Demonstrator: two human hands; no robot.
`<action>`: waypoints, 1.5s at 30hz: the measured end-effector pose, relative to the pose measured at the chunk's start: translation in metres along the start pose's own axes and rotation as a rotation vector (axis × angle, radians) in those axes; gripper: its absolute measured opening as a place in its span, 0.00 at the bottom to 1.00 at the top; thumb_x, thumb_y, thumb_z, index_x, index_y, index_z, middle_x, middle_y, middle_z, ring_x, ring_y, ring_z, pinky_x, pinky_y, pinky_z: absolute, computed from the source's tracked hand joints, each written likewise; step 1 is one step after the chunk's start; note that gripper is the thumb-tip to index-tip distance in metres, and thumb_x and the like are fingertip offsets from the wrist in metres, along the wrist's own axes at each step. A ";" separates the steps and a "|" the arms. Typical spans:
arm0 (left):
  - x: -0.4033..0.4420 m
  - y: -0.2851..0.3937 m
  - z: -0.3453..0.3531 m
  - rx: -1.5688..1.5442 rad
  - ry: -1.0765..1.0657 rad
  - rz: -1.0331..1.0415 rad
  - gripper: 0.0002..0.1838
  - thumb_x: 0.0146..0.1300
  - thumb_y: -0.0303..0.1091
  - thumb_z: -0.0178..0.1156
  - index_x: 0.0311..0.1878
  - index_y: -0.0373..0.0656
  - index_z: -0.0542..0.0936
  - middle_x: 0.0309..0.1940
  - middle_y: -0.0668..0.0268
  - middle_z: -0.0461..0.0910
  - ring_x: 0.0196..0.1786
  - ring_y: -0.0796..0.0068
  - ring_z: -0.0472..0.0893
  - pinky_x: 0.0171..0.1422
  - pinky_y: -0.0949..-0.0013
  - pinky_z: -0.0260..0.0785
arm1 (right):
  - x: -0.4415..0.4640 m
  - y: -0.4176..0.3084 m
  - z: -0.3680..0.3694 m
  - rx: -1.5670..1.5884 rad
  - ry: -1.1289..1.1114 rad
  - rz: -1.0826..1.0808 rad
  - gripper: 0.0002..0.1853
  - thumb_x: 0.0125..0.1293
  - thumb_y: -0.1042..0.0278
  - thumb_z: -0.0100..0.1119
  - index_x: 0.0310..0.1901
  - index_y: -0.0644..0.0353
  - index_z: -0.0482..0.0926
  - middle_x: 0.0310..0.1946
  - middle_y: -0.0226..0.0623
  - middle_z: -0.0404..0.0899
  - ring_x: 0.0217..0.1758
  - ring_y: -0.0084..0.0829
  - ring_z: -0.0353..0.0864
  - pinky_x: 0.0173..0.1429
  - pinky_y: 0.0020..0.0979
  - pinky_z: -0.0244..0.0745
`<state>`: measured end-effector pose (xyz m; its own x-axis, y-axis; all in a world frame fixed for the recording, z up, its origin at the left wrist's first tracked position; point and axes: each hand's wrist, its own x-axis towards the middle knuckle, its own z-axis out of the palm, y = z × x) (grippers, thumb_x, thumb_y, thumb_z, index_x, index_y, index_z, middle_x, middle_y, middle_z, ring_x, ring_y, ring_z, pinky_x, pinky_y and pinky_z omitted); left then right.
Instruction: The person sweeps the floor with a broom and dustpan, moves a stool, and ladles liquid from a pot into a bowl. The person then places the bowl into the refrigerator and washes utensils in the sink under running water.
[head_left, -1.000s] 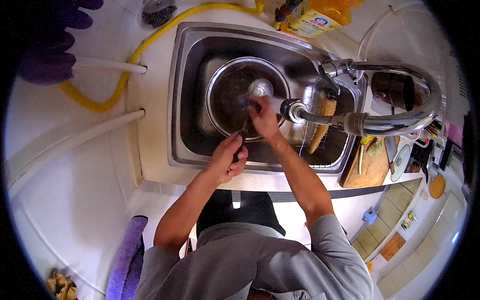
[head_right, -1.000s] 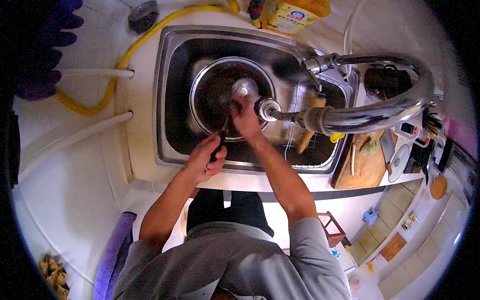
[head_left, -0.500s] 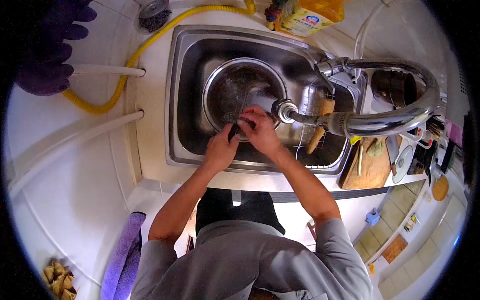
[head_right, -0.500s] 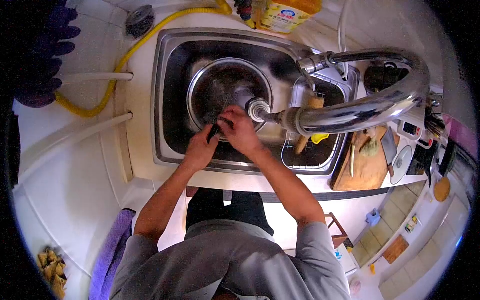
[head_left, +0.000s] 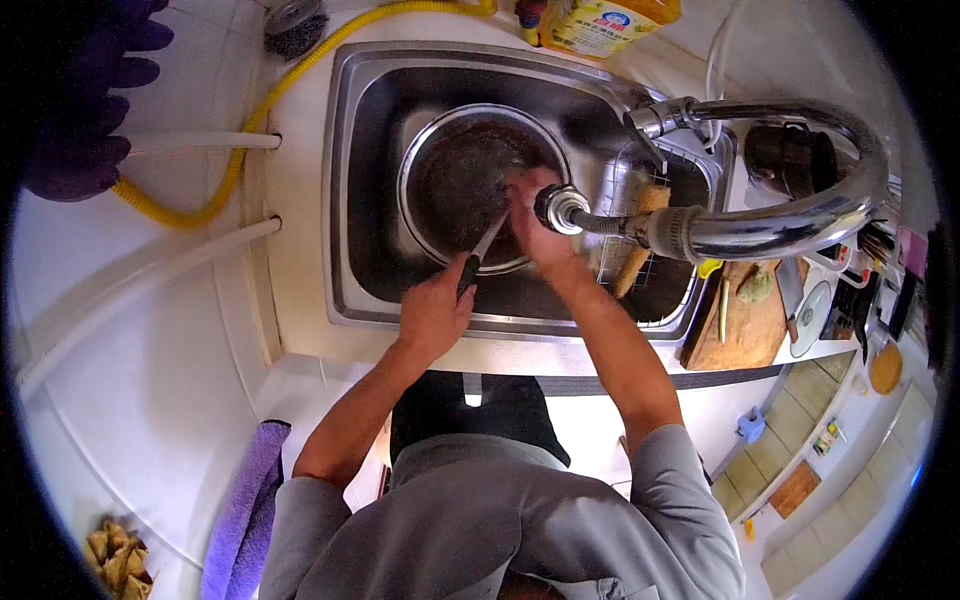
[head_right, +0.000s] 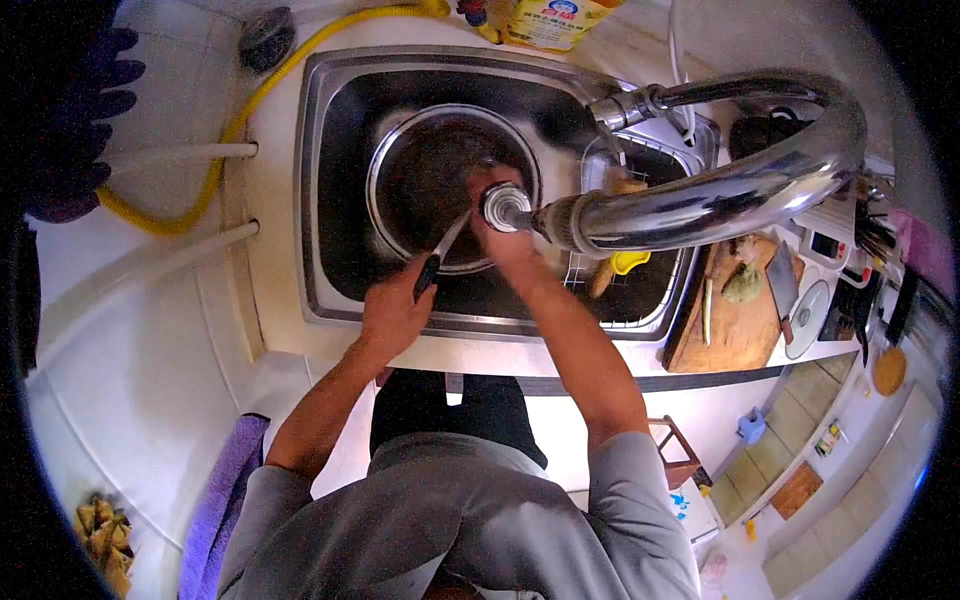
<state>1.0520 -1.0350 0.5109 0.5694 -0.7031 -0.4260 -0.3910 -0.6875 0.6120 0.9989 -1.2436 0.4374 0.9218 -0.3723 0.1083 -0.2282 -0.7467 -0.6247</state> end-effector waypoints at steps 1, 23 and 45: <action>-0.003 0.002 -0.001 -0.046 0.003 0.003 0.30 0.64 0.35 0.62 0.70 0.44 0.70 0.38 0.43 0.82 0.40 0.43 0.84 0.46 0.51 0.76 | 0.007 0.005 -0.001 -0.060 0.132 -0.004 0.11 0.59 0.79 0.62 0.44 0.62 0.82 0.40 0.47 0.80 0.49 0.49 0.81 0.54 0.44 0.78; -0.038 -0.029 -0.005 -0.007 0.075 0.109 0.30 0.65 0.34 0.61 0.71 0.41 0.67 0.47 0.48 0.83 0.45 0.49 0.85 0.46 0.52 0.78 | 0.012 -0.038 -0.017 -0.022 0.121 0.031 0.07 0.65 0.67 0.67 0.41 0.59 0.86 0.42 0.44 0.77 0.47 0.44 0.80 0.53 0.37 0.75; -0.081 -0.067 0.011 0.062 0.090 0.187 0.35 0.62 0.33 0.65 0.72 0.46 0.65 0.43 0.55 0.82 0.39 0.54 0.85 0.41 0.55 0.80 | 0.044 0.051 0.013 0.491 -0.446 0.686 0.12 0.63 0.65 0.60 0.43 0.61 0.86 0.42 0.40 0.87 0.43 0.35 0.86 0.54 0.35 0.80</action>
<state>1.0237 -0.9343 0.4971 0.5439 -0.8022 -0.2463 -0.5382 -0.5587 0.6310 1.0319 -1.2914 0.4003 0.6933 -0.3232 -0.6441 -0.7002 -0.0909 -0.7082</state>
